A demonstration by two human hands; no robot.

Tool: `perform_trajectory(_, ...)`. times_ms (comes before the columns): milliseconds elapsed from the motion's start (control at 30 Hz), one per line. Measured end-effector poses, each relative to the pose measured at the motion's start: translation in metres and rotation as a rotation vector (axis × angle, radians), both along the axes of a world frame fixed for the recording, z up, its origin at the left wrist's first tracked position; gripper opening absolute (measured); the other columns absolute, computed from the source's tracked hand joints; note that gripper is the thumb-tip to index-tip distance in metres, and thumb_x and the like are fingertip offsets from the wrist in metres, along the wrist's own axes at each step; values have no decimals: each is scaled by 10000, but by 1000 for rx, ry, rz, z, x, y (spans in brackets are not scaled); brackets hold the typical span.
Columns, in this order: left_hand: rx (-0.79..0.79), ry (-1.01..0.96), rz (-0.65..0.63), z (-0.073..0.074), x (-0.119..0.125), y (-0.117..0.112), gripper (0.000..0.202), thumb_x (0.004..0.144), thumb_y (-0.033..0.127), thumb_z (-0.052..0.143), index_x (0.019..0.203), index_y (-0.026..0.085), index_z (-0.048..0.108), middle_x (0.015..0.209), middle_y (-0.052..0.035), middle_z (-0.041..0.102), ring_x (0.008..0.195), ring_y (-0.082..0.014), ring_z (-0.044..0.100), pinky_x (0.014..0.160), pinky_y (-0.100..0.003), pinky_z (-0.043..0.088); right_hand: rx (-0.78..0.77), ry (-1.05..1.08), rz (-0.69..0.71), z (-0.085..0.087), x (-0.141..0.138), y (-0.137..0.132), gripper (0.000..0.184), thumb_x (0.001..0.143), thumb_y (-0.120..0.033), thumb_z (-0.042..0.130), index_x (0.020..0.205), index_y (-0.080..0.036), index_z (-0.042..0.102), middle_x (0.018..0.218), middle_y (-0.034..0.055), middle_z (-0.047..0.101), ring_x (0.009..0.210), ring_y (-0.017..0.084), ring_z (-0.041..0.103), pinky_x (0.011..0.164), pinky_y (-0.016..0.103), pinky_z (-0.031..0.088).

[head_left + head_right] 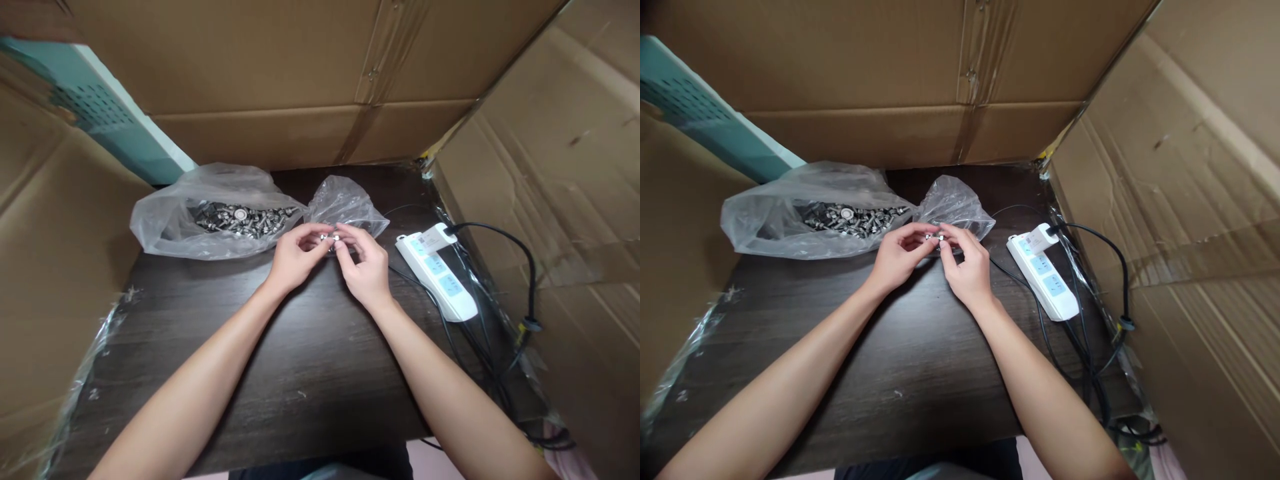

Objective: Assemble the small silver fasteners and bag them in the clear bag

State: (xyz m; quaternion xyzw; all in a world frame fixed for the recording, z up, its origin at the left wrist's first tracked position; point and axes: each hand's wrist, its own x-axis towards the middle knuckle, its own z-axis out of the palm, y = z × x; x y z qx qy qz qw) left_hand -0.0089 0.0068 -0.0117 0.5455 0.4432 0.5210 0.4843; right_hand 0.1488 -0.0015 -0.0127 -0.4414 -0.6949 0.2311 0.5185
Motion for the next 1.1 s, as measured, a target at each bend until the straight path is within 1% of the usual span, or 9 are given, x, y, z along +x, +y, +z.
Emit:
perform_trajectory(100,1,-50,-4,1,1,-1,367,822,287,785,1145,141,689,976,-69,731,848,-145,695,784,-249,574,-10,-19,-33,0,0,0,308,990,-277,587,1294,-240,620,1032,59,746,899,194,713,875,383,602)
perform_trajectory(200,4,-108,-19,2,3,-3,426,823,260,788,1206,148,640,971,-57,718,838,-126,687,773,-230,566,12,-77,-53,2,0,0,272,1005,-284,554,1269,-241,606,941,35,734,836,189,693,869,389,576)
perform_trajectory(333,7,-123,-38,4,4,-5,434,826,267,791,1214,157,632,977,-56,710,833,-118,680,766,-219,556,44,-82,-104,5,-1,-1,111,1015,-296,555,1061,-230,630,898,23,731,785,177,683,819,361,534)
perform_trajectory(400,10,-119,-31,5,2,-5,427,827,273,790,1209,163,634,980,-57,709,836,-123,682,766,-224,558,69,-111,-112,7,-2,-1,127,1023,-290,543,962,-222,631,863,19,722,778,172,668,813,355,505)
perform_trajectory(533,33,-91,45,6,2,-7,403,830,280,790,1185,170,634,966,-48,702,796,-112,668,764,-226,558,92,-197,-143,9,-2,-2,169,1000,-332,565,959,-212,677,1043,73,700,999,224,647,910,412,455)
perform_trajectory(600,45,-71,52,7,4,-9,406,839,282,787,1196,173,628,960,-47,705,776,-108,661,759,-227,556,77,-227,-179,9,-2,-3,212,969,-366,604,844,-208,668,1129,89,666,1089,256,606,952,447,429)
perform_trajectory(700,21,-86,55,8,7,-12,382,849,295,782,1183,178,638,970,-48,706,786,-108,668,773,-228,563,48,-255,-174,9,0,-3,307,955,-363,621,696,-201,583,1097,73,665,1067,261,577,937,457,409)
perform_trajectory(900,-31,-76,58,8,5,-9,349,826,342,795,1117,168,712,974,-64,724,818,-139,698,800,-264,596,25,-230,-130,9,0,-3,91,956,-298,586,941,-227,641,1162,81,657,1117,269,572,968,477,413)
perform_trajectory(1100,-38,-109,-2,8,7,-11,310,827,328,804,1089,175,740,975,-68,742,862,-161,716,839,-290,611,25,-236,-107,6,0,0,329,1045,-302,459,790,-228,654,1038,60,695,1047,252,556,906,462,410)
